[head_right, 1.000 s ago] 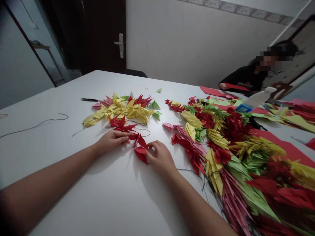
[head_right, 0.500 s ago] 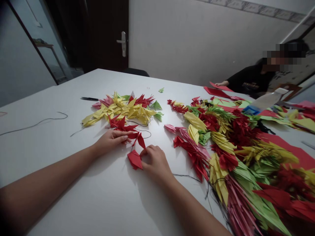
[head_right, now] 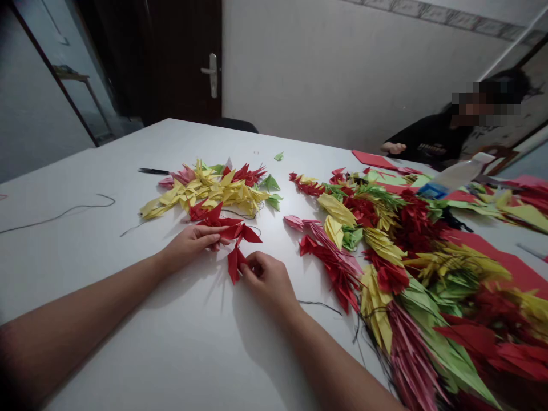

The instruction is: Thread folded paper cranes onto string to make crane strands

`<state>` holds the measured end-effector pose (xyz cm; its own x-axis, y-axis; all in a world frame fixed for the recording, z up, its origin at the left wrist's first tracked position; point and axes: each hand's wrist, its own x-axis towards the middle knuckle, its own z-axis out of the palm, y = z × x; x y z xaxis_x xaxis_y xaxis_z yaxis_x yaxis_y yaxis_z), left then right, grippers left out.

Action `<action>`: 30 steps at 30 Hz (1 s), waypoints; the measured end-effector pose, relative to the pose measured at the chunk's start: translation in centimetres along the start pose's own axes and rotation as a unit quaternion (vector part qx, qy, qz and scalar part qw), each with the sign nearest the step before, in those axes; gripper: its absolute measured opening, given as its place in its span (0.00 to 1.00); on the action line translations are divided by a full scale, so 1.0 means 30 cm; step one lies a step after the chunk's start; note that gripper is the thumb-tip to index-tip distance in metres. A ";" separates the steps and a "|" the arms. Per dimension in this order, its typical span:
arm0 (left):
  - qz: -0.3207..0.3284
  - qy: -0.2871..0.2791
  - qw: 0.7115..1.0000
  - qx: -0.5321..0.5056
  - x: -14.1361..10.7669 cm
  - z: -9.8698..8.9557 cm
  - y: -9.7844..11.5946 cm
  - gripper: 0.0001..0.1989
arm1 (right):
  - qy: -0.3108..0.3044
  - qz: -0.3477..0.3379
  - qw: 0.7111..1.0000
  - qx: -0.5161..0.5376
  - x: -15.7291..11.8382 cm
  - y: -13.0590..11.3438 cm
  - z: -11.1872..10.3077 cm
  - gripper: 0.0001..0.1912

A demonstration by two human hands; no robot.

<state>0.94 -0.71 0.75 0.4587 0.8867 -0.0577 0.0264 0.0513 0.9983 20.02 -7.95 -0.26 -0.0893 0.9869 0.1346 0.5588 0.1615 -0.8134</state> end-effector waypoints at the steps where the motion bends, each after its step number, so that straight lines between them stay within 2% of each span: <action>1: 0.000 0.003 1.000 -0.008 0.002 -0.003 -0.003 0.25 | 0.016 0.007 1.000 0.004 0.002 0.002 -0.002 0.08; 4: -0.001 0.012 1.000 -0.016 0.008 -0.008 -0.011 0.25 | 0.015 -0.006 1.000 0.003 0.001 0.005 -0.003 0.08; 9: 0.006 -0.002 0.999 0.045 0.000 0.003 -0.010 0.25 | -0.063 -0.087 0.994 0.000 -0.012 -0.002 0.004 0.08; 12: 0.051 -0.023 0.988 0.146 -0.011 0.014 -0.009 0.24 | -0.036 -0.099 0.994 0.031 -0.012 0.000 -0.001 0.08; 15: 0.108 -0.030 0.958 0.264 -0.016 0.017 -0.017 0.22 | 0.010 -0.093 0.994 0.053 -0.009 0.016 -0.013 0.08; 21: 0.127 0.009 0.922 0.367 -0.022 0.007 -0.020 0.22 | 0.051 -0.111 0.992 0.038 -0.012 0.036 -0.029 0.06; 24: 0.225 0.082 0.887 0.395 -0.047 0.018 0.003 0.23 | 0.064 -0.129 0.989 0.030 -0.014 0.028 -0.030 0.05; 26: 0.322 0.111 0.846 0.411 -0.069 0.038 0.017 0.22 | 0.066 -0.131 0.989 0.033 -0.014 0.022 -0.029 0.04; 28: 0.379 0.091 0.804 0.449 -0.090 0.071 0.023 0.23 | 0.062 -0.126 0.989 0.046 -0.014 0.019 -0.026 0.05; 30: 0.378 0.051 0.779 0.498 -0.106 0.108 0.021 0.27 | 0.045 -0.113 0.990 0.072 -0.016 0.017 -0.024 0.06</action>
<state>2.36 -4.99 1.55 0.6066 0.5253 0.5968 0.4824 -0.8398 0.2489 20.94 -8.33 -0.34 -0.1220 0.9221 0.3671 0.4084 0.3838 -0.8282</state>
